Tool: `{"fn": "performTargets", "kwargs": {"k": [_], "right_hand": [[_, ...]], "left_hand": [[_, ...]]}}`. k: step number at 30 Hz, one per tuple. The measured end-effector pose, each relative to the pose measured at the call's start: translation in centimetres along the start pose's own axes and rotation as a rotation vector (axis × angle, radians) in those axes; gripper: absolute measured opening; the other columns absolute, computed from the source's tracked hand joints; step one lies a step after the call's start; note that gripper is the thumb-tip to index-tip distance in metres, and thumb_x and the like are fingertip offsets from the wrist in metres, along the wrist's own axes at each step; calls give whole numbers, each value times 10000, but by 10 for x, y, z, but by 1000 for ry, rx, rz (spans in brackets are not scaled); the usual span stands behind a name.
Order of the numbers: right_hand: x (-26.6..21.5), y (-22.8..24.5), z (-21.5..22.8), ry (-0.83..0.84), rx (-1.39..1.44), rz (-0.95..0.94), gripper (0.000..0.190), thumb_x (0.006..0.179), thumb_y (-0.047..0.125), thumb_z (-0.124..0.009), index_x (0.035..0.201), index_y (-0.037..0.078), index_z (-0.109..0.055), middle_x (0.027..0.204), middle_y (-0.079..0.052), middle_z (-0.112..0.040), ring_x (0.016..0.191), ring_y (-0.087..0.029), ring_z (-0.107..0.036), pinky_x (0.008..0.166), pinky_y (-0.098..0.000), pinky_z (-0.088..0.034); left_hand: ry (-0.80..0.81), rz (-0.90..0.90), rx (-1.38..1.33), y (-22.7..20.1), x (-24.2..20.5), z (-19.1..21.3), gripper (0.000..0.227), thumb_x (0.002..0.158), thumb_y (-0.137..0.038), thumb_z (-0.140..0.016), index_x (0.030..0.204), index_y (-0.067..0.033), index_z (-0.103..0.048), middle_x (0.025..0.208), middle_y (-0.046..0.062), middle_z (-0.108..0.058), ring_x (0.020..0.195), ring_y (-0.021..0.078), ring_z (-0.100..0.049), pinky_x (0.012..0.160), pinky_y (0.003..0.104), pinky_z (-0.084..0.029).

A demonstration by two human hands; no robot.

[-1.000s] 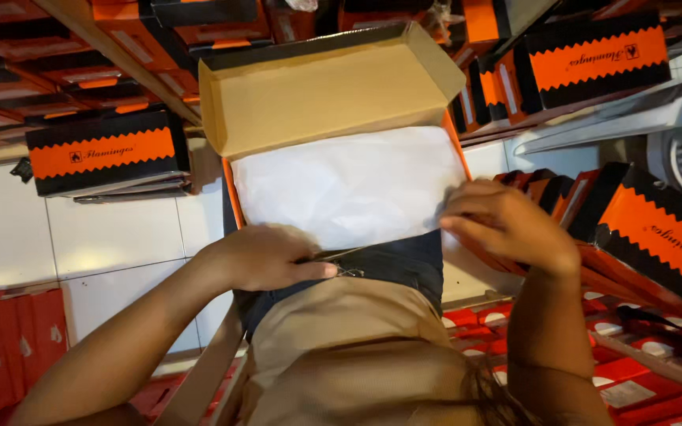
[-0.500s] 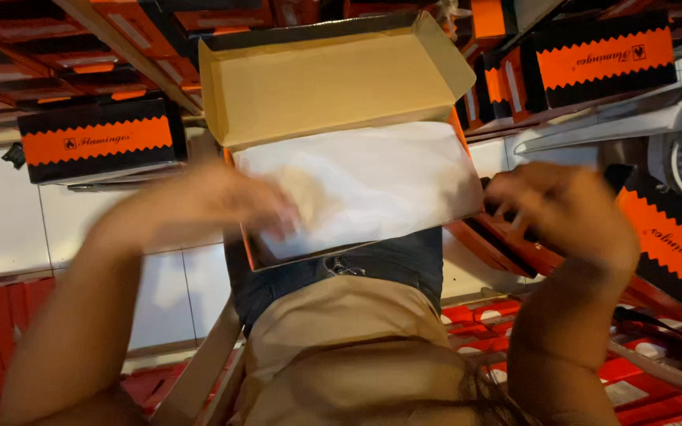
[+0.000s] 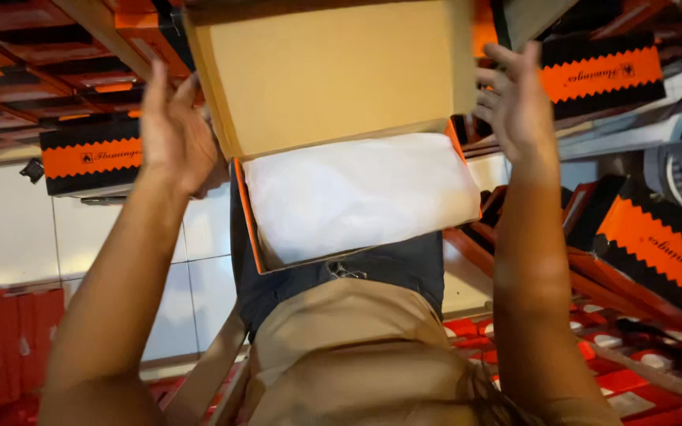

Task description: The person wipes the exterior of a shoebox with a cloth, opens the lid to remove a shoe, cleans the shoe with the cloth, and then replaces the shoe and closes the box.

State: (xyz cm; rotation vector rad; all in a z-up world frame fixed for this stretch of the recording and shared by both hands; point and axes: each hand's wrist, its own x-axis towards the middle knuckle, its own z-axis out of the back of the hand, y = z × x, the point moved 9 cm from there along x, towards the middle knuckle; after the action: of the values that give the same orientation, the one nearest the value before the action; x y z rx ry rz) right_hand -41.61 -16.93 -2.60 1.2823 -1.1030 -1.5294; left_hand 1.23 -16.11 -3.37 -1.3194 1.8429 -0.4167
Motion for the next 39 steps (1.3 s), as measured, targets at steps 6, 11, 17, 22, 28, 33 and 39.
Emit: {"fn": "performTargets", "kwargs": {"k": [6,11,17,22,28,33,39], "right_hand": [[-60,28,8,109,175,127,722,960,695,-324,1193,127,-703,776,-51,-688,780,-186,-726,765,-332,-615],[-115,22,-50,276,-816,333,615,1060,411,-259,1519,39,-431,1602,-184,-396,1502,-307,-322,1209,-469,-221],[-129,-20,-70,138,-1102,399,708,1014,489,-513,1616,162,-334,1694,-134,-240,1571,-376,-92,1229,-527,-173],[-112,-26,-56,215,-855,252,741,991,410,-550,1612,124,-267,1712,-130,-135,1582,-318,-85,1230,-489,-136],[-104,-72,-31,103,-290,-291,870,912,520,-628,1628,226,-231,1666,-186,-254,1482,-410,-321,1211,-543,-274],[-103,-108,-14,47,85,-420,729,921,451,-647,1545,120,-466,1538,-219,-491,1375,-359,-525,1088,-563,-431],[-60,-196,42,-27,226,-522,922,844,680,-763,1432,7,-537,1319,-263,-590,1176,-415,-627,987,-639,-458]], "left_hand": [[442,-35,581,-3,-44,-64,982,907,-710,-208,1370,73,-579,749,181,-715,953,348,-772,1144,533,-470],[612,-363,1714,64,-75,-93,793,975,-602,-409,1620,-169,-252,1710,145,-123,1570,368,-56,1157,706,16],[526,-861,2095,119,-90,-77,830,983,-746,-340,1649,-264,-230,1716,90,-186,1575,321,-165,1215,664,-60],[482,-837,2060,102,-74,-57,762,1006,-686,-361,1645,-283,-264,1716,76,-206,1578,308,-173,1213,649,-93],[265,-352,1525,47,-46,-6,833,927,-544,-629,1636,-262,-296,1653,281,-237,1454,611,-231,1110,767,-232],[99,259,836,67,-37,21,857,876,-565,-628,1624,-287,-316,1684,197,-166,1548,472,-188,1033,730,-376],[321,246,766,68,-39,-25,946,836,-852,-212,1525,-279,-518,1293,151,-705,786,288,-773,688,353,-635]]}}
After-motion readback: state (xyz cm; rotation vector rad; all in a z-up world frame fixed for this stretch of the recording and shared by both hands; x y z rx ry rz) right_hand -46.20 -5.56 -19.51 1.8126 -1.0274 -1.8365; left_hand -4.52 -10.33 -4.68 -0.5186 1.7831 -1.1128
